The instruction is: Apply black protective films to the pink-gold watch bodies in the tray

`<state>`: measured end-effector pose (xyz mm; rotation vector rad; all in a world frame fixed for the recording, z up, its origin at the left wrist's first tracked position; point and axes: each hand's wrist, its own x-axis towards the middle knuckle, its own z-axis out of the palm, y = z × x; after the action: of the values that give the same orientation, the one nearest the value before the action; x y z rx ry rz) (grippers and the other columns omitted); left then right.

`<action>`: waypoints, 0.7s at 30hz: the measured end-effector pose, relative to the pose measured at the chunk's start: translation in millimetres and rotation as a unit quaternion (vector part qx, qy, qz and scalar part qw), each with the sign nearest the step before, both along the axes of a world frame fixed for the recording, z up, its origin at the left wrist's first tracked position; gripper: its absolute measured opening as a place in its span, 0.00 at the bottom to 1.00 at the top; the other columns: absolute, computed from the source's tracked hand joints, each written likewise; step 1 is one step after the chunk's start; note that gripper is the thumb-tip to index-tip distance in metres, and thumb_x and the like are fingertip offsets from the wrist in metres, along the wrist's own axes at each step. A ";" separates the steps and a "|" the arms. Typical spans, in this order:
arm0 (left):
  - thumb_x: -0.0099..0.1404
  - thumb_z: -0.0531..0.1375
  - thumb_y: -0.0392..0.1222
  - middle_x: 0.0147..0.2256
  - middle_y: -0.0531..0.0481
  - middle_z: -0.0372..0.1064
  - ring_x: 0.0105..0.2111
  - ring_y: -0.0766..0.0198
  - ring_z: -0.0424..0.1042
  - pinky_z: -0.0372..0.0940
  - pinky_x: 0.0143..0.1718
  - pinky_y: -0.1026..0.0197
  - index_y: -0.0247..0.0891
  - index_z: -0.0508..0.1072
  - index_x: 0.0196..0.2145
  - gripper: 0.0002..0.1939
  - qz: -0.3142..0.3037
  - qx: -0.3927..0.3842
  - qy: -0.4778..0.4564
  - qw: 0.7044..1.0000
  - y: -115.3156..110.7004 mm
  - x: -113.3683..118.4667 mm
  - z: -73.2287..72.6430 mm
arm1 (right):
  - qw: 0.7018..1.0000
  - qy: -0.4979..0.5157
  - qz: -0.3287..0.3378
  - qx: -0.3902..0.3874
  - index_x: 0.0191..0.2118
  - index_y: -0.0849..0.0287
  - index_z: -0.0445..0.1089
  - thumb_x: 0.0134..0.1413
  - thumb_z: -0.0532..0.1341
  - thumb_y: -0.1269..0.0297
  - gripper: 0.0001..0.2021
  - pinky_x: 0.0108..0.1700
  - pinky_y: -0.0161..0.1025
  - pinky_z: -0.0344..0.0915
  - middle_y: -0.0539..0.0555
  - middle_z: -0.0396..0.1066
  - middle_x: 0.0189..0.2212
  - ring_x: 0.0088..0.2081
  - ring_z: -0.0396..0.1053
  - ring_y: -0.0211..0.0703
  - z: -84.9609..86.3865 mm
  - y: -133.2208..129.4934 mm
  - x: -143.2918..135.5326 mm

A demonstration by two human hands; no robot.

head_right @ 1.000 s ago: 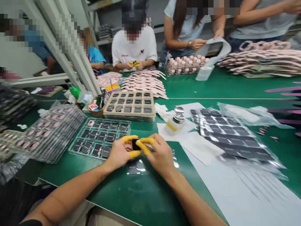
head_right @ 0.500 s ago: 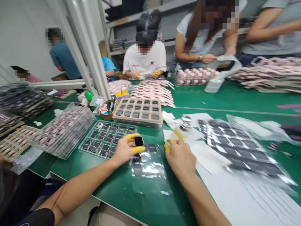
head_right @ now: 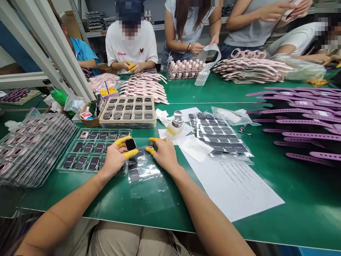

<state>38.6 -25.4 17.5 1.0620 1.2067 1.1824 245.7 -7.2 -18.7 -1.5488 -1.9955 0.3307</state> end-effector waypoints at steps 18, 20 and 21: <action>0.29 0.81 0.34 0.31 0.50 0.76 0.28 0.68 0.70 0.69 0.34 0.64 0.36 0.83 0.42 0.37 -0.068 -0.017 -0.036 0.997 -13.0 14.5 8.0 | 0.999 -0.035 0.018 -0.029 0.45 0.51 0.78 0.59 0.57 0.60 0.14 0.45 0.51 0.59 0.58 0.80 0.39 0.46 0.72 0.59 -27.9 13.1 10.5; 0.28 0.81 0.34 0.30 0.50 0.76 0.28 0.67 0.70 0.69 0.35 0.63 0.36 0.84 0.41 0.36 -0.097 -0.015 -0.045 0.994 -15.0 18.2 8.5 | 0.998 -0.050 0.009 -0.036 0.42 0.51 0.78 0.54 0.58 0.64 0.13 0.45 0.51 0.59 0.58 0.80 0.38 0.45 0.72 0.59 -30.7 15.4 11.7; 0.27 0.81 0.33 0.31 0.50 0.76 0.29 0.66 0.70 0.69 0.36 0.62 0.37 0.84 0.40 0.36 -0.110 -0.011 -0.045 0.993 -15.6 19.7 7.6 | 0.998 -0.055 0.003 -0.039 0.41 0.51 0.78 0.52 0.58 0.65 0.13 0.45 0.51 0.60 0.58 0.80 0.37 0.45 0.72 0.59 -31.3 16.3 11.8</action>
<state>58.3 -41.0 25.1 1.0838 1.0037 1.0313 257.5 9.0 -50.1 -1.6418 -2.0931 0.3362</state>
